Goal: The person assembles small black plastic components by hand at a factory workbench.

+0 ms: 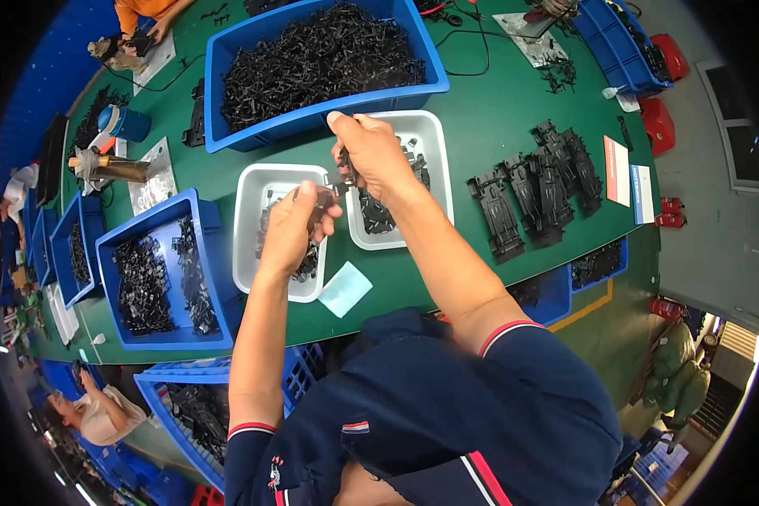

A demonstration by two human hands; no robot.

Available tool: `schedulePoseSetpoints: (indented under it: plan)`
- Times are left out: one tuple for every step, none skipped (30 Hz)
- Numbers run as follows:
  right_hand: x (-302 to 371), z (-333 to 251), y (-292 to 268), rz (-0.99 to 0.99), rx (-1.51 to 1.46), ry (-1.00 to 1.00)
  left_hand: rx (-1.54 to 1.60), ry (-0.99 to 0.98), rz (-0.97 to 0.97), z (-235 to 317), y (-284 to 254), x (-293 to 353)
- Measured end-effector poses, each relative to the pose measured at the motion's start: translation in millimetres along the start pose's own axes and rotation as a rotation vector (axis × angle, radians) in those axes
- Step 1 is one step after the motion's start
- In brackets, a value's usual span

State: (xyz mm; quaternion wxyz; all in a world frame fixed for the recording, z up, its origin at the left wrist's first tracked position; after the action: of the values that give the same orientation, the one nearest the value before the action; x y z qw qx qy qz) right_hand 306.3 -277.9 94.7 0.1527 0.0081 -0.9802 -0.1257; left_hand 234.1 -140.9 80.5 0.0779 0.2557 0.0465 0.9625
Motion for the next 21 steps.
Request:
schedulePoseSetpoints:
  plan:
    - [0,1,1,-0.003,0.025,-0.006,0.005,-0.019,-0.022,-1,1,-3]
    - [1,1,2,-0.005,0.050,-0.012,0.010,-0.038,-0.045,-2,2,-5]
    - [5,0,4,0.004,0.088,0.003,0.005,-0.051,-0.054,-7,4,-7]
    - [3,3,4,0.007,0.086,0.001,0.002,-0.051,-0.056,-6,6,-10]
    - [1,7,3,0.011,0.127,-0.051,0.015,-0.037,-0.068,-6,8,-11]
    - [-2,10,2,0.015,0.169,-0.102,0.028,-0.024,-0.079,-6,12,-11]
    - [-2,11,1,0.049,0.230,-0.107,0.064,-0.007,-0.031,-1,16,-8]
    - [0,9,1,0.052,0.230,-0.114,0.061,-0.001,-0.036,0,18,-8]
    - [2,6,0,0.061,0.255,-0.158,0.035,0.017,-0.013,1,19,-7]
    - [1,6,-2,0.070,0.279,-0.196,0.009,0.029,0.009,1,21,-8]
    - [-1,9,-3,0.075,0.279,-0.198,0.053,0.030,0.013,4,25,-8]
    - [-3,13,-6,0.078,0.261,-0.175,0.051,0.031,0.009,4,33,-11]
    - [-3,13,-4,0.077,0.242,-0.149,0.008,0.067,0.104,4,36,-13]
    - [-2,11,-2,0.079,0.240,-0.150,-0.034,0.105,0.198,5,37,-15]
    - [0,9,-1,0.136,0.157,-0.125,-0.087,0.124,0.224,3,36,-16]
    - [1,9,1,0.189,0.072,-0.096,-0.090,0.124,0.226,-6,36,-20]
    - [1,11,4,0.184,0.068,-0.097,-0.224,0.296,0.341,-9,36,-18]
    - [1,19,6,0.214,-0.157,-0.008,-0.359,0.468,0.456,-10,39,-16]
    - [0,29,5,0.251,-0.376,0.081,-0.329,0.625,0.518,-8,46,-13]
    - [-12,36,-11,0.263,-0.375,0.071,-0.324,0.631,0.504,-8,51,-11]
    - [-32,47,-32,0.312,-0.752,0.259,-0.569,0.821,0.466,-6,61,0]
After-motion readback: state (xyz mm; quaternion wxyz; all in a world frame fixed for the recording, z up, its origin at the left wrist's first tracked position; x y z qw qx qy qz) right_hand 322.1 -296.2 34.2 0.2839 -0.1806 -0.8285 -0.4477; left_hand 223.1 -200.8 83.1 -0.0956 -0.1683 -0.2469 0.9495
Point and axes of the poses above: each hand's wrist, its own x-axis away from the middle knuckle, its own y-axis out of the palm, z = x × y, the point moved 3 cm from there along -x, towards the middle knuckle, and after that the axes turned 9 degrees about -y, right-handed, at the moved point
